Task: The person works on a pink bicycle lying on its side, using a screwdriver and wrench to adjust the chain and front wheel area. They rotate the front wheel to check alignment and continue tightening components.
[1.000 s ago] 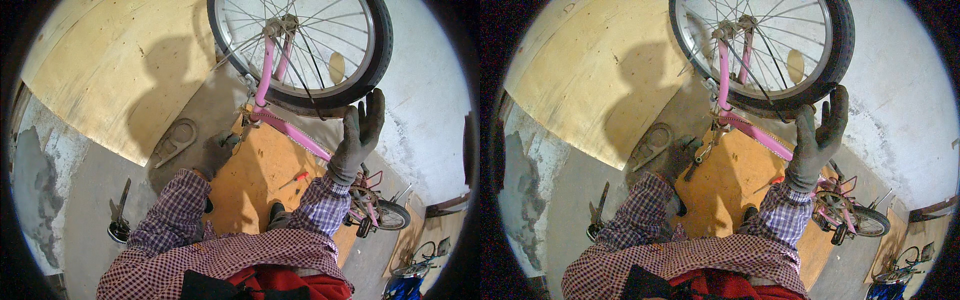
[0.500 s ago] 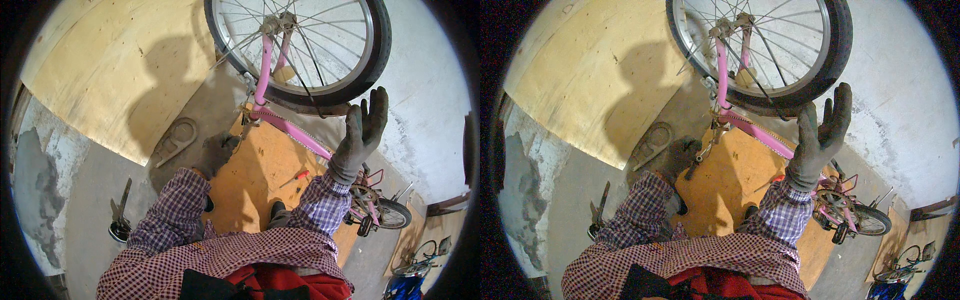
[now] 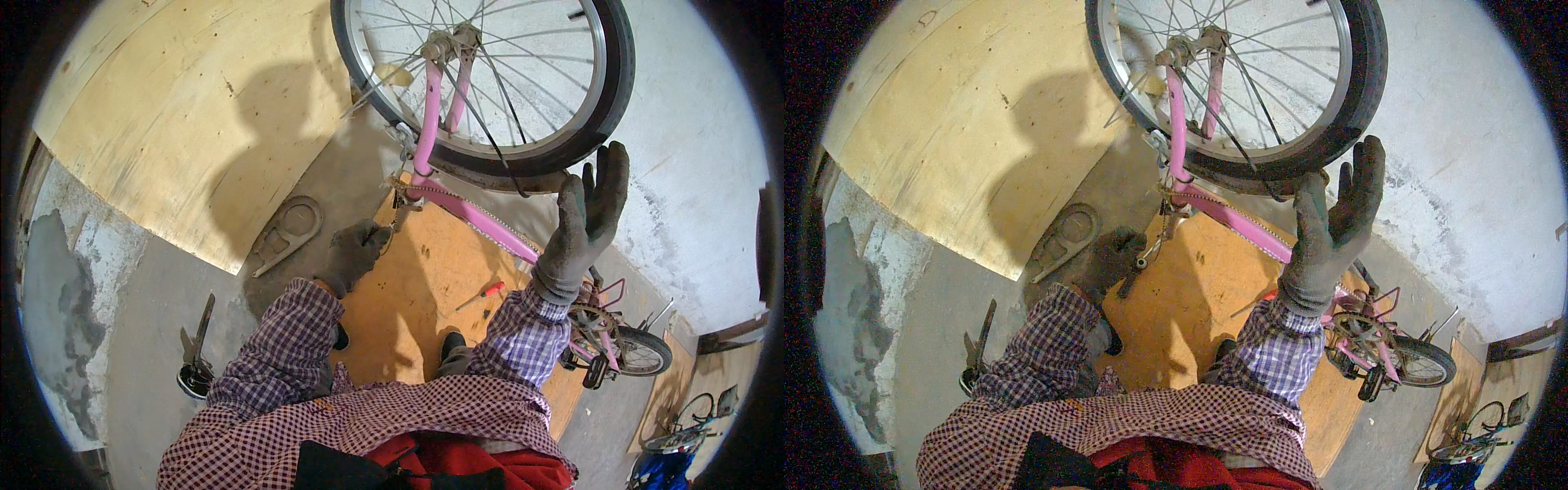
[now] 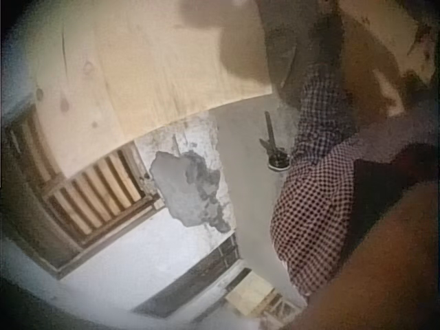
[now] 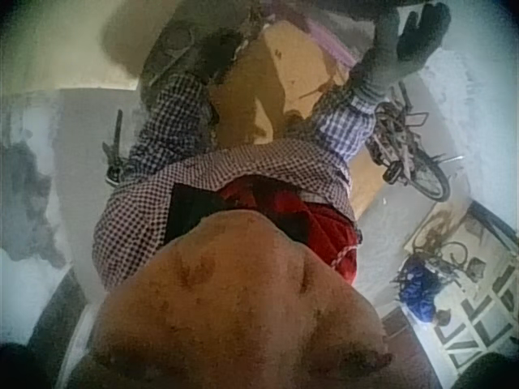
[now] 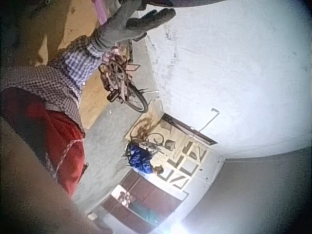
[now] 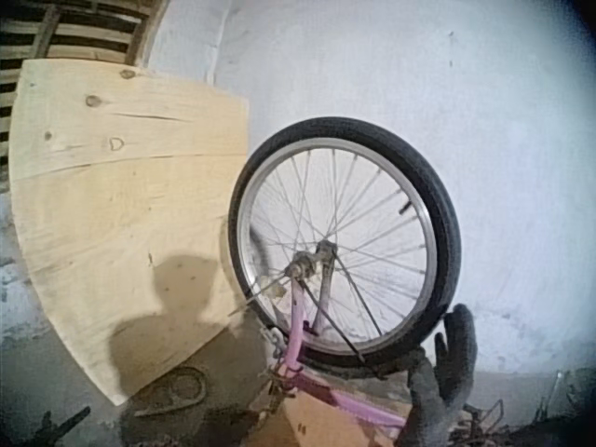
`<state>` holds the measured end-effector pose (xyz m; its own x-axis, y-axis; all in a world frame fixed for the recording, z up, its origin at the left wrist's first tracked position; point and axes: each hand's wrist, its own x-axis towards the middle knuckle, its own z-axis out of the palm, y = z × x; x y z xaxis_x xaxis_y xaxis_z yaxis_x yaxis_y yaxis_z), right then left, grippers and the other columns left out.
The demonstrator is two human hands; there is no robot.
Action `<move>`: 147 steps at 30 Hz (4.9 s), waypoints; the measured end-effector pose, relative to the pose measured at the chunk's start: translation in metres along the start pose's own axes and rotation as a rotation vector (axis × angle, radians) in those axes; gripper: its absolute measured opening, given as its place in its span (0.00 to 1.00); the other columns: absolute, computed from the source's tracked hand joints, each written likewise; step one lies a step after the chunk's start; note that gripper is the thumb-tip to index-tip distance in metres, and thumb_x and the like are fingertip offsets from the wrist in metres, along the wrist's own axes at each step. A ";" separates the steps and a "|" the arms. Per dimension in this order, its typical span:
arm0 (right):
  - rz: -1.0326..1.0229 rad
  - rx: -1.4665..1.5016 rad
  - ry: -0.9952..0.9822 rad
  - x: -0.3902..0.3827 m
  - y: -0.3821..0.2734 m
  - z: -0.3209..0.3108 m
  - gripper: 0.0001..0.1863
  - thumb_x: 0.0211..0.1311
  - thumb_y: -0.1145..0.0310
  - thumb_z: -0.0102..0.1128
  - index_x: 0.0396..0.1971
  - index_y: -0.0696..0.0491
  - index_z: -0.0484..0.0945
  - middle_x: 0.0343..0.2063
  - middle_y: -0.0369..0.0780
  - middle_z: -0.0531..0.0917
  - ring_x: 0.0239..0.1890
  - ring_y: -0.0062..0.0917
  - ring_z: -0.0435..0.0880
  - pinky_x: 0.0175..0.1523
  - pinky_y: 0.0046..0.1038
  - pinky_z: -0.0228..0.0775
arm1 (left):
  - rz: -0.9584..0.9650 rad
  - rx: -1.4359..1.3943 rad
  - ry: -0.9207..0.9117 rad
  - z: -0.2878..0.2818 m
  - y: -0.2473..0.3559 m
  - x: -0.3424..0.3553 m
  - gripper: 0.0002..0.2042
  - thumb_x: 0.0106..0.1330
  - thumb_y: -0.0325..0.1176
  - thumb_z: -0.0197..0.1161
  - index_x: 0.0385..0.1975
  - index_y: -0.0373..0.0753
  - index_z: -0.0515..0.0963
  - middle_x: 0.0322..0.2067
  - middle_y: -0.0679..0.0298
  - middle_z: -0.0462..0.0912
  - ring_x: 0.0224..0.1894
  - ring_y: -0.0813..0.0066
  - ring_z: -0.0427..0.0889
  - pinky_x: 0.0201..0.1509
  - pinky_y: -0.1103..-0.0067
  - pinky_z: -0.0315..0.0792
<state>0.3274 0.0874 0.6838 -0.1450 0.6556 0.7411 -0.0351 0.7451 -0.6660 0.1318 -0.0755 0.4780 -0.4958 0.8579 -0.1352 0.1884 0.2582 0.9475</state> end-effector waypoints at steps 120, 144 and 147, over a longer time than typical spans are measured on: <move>0.090 -0.050 0.132 0.002 -0.002 -0.001 0.34 0.66 0.73 0.64 0.70 0.59 0.62 0.69 0.50 0.67 0.68 0.34 0.70 0.71 0.35 0.63 | -0.122 0.266 -0.137 0.009 0.000 -0.003 0.14 0.66 0.42 0.66 0.38 0.36 0.80 0.30 0.49 0.84 0.34 0.51 0.83 0.38 0.62 0.75; 0.143 -0.082 0.135 0.002 -0.003 -0.003 0.33 0.67 0.72 0.64 0.69 0.60 0.63 0.68 0.49 0.67 0.68 0.35 0.69 0.70 0.34 0.64 | -0.123 0.239 -0.197 0.003 0.010 -0.007 0.20 0.65 0.50 0.68 0.34 0.34 0.80 0.26 0.52 0.82 0.29 0.62 0.80 0.35 0.65 0.73; 0.074 -0.087 0.100 0.001 -0.006 -0.001 0.35 0.66 0.72 0.64 0.71 0.59 0.61 0.70 0.48 0.65 0.70 0.37 0.67 0.73 0.37 0.60 | -0.123 0.181 -0.192 0.002 0.007 -0.008 0.20 0.64 0.50 0.68 0.34 0.34 0.81 0.26 0.52 0.82 0.29 0.62 0.81 0.35 0.66 0.73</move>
<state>0.3288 0.0836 0.6892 -0.0448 0.7145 0.6982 0.0586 0.6996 -0.7121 0.1389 -0.0796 0.4849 -0.3584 0.8788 -0.3149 0.2932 0.4262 0.8558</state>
